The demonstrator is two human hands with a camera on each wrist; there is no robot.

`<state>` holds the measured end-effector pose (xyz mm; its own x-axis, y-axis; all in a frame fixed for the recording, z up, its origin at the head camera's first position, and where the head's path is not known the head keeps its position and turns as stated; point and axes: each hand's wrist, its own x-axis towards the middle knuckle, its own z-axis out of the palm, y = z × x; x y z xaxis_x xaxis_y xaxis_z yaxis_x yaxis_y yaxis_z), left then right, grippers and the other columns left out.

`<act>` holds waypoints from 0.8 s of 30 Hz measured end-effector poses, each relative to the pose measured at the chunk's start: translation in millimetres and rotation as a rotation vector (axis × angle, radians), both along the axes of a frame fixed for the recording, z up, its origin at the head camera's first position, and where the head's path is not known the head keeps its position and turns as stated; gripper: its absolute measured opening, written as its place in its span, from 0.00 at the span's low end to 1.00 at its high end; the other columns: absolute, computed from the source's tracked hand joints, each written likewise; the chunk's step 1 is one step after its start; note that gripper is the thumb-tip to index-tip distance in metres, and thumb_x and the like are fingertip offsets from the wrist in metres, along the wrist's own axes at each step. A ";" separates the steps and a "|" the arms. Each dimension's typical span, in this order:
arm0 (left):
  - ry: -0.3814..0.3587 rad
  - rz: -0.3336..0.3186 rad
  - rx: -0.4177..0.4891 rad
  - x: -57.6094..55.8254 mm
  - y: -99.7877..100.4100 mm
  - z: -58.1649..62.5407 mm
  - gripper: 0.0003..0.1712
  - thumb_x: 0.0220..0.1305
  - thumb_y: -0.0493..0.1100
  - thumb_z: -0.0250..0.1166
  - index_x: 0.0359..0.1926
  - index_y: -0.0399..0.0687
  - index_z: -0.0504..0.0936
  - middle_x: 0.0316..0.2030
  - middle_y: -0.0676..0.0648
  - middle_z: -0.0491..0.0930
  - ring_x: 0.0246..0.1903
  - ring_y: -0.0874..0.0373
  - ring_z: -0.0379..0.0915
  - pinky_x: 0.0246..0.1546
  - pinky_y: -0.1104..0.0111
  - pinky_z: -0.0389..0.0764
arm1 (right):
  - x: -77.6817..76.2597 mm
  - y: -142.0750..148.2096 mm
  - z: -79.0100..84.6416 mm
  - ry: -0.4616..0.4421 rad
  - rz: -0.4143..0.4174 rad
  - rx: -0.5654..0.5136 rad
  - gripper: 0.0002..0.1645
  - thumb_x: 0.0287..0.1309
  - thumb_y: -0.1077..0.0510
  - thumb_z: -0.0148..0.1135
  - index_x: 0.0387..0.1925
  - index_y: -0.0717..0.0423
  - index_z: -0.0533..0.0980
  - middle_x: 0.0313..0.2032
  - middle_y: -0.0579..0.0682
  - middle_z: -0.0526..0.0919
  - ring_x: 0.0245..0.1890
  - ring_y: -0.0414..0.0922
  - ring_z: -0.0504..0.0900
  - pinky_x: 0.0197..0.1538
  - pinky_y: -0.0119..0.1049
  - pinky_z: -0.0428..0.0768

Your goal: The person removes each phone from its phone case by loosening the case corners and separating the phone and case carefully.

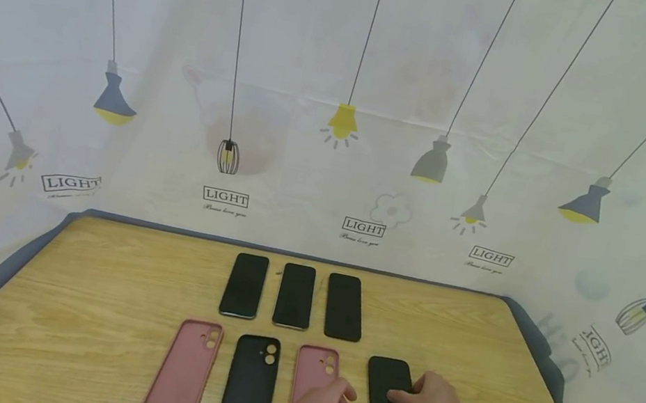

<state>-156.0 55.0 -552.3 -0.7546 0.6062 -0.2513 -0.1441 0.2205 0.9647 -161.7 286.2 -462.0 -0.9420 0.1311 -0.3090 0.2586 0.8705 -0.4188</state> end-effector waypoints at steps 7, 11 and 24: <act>0.029 0.022 -0.014 -5.2 -0.7 2.2 0.19 0.68 0.51 0.68 0.56 0.58 0.76 0.38 0.54 0.81 0.32 0.54 0.80 0.33 0.61 0.80 | -0.3 -0.6 -2.0 -0.016 0.003 -0.021 0.33 0.57 0.42 0.75 0.38 0.72 0.79 0.32 0.54 0.80 0.32 0.49 0.76 0.36 0.42 0.79; 0.023 0.020 0.013 -9.6 -2.2 -3.6 0.19 0.69 0.52 0.67 0.58 0.57 0.75 0.39 0.53 0.81 0.32 0.53 0.81 0.33 0.61 0.80 | 0.4 -2.7 -1.5 -0.015 -0.021 -0.074 0.24 0.59 0.45 0.73 0.29 0.64 0.77 0.27 0.51 0.75 0.29 0.47 0.74 0.32 0.38 0.73; 0.128 0.051 -0.024 12.4 -27.2 90.0 0.22 0.74 0.42 0.60 0.63 0.36 0.70 0.42 0.51 0.81 0.35 0.60 0.81 0.41 0.61 0.83 | 6.3 -12.4 13.2 0.193 0.024 -0.212 0.15 0.70 0.59 0.61 0.25 0.58 0.79 0.19 0.46 0.74 0.21 0.43 0.72 0.27 0.37 0.71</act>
